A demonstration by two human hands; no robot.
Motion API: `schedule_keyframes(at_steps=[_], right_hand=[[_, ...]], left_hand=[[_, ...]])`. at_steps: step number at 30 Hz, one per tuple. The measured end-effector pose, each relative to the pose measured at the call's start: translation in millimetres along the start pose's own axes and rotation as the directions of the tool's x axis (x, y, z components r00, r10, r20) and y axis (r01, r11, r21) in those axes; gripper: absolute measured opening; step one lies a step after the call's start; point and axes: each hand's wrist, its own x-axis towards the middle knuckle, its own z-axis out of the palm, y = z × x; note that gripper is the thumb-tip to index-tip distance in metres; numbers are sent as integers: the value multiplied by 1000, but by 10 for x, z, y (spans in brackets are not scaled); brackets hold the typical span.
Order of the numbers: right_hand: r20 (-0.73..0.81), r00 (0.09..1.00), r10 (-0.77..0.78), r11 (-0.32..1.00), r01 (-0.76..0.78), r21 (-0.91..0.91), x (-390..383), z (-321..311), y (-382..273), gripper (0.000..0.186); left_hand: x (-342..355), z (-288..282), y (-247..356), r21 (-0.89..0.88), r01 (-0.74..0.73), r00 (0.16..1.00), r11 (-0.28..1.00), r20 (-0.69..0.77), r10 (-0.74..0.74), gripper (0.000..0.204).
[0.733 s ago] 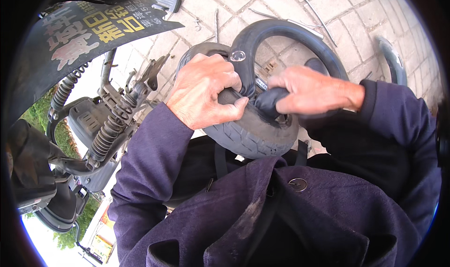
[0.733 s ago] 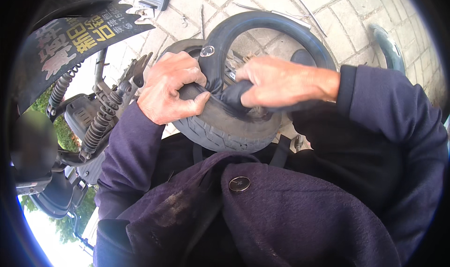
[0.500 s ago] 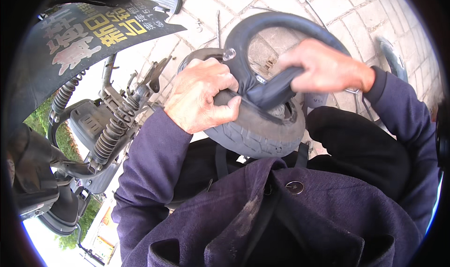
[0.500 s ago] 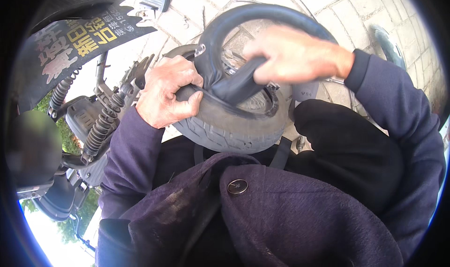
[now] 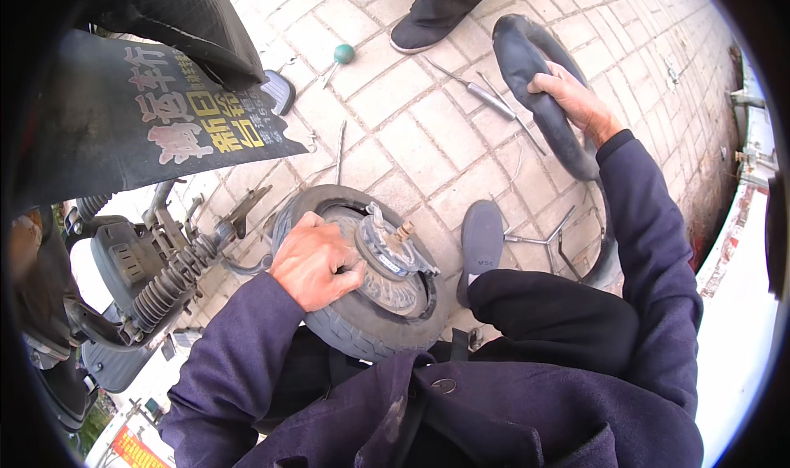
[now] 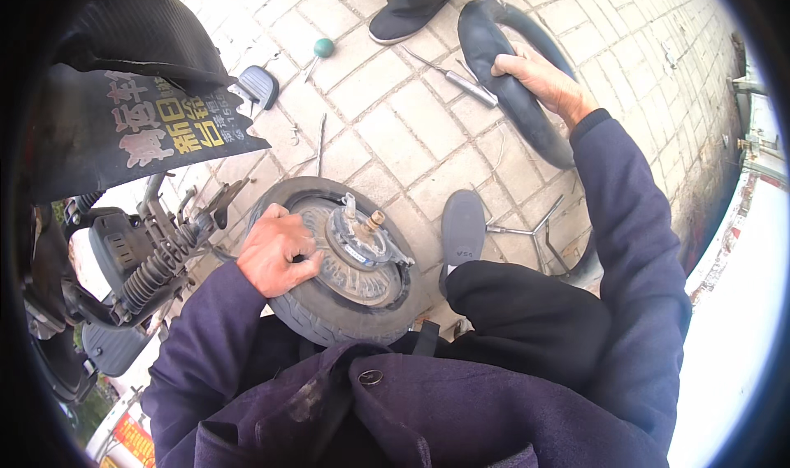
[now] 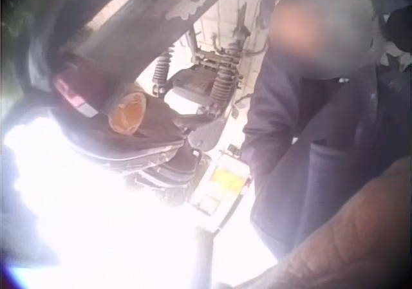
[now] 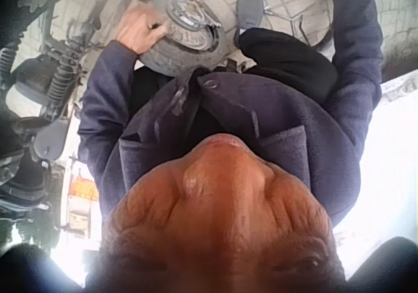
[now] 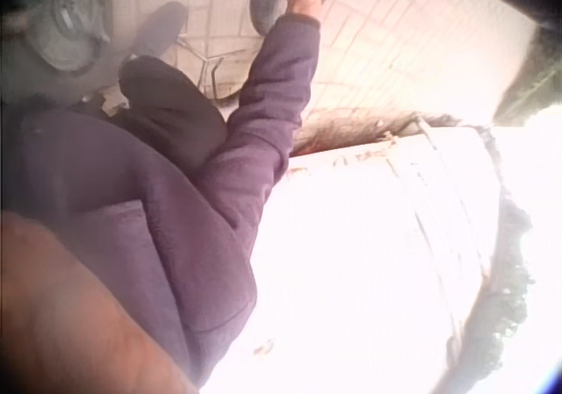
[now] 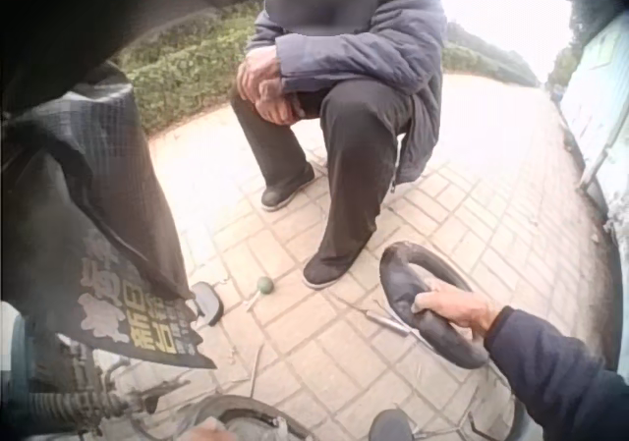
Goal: The person removes the inner tube from a scooter wheel using a tire lever, then inserts a new inner tube and reseats the tire onto the rim. The person uses a tire lever to pry the tire bead and hands to manipulate the tube and tire.
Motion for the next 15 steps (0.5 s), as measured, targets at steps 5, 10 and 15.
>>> schedule_keyframes(at_steps=[5,10,15], right_hand=[[-63,988,-142,989,140,-43,-301,-77,-309,24],[32,967,-252,955,254,-153,-440,68,-695,24],[160,819,-551,623,532,-573,-231,479,-825,32]], left_hand=[[189,-61,21,50,65,997,997,47,-67,36],[256,-80,64,75,116,990,990,76,-122,43],[307,-26,100,117,126,987,985,83,-136,49]])
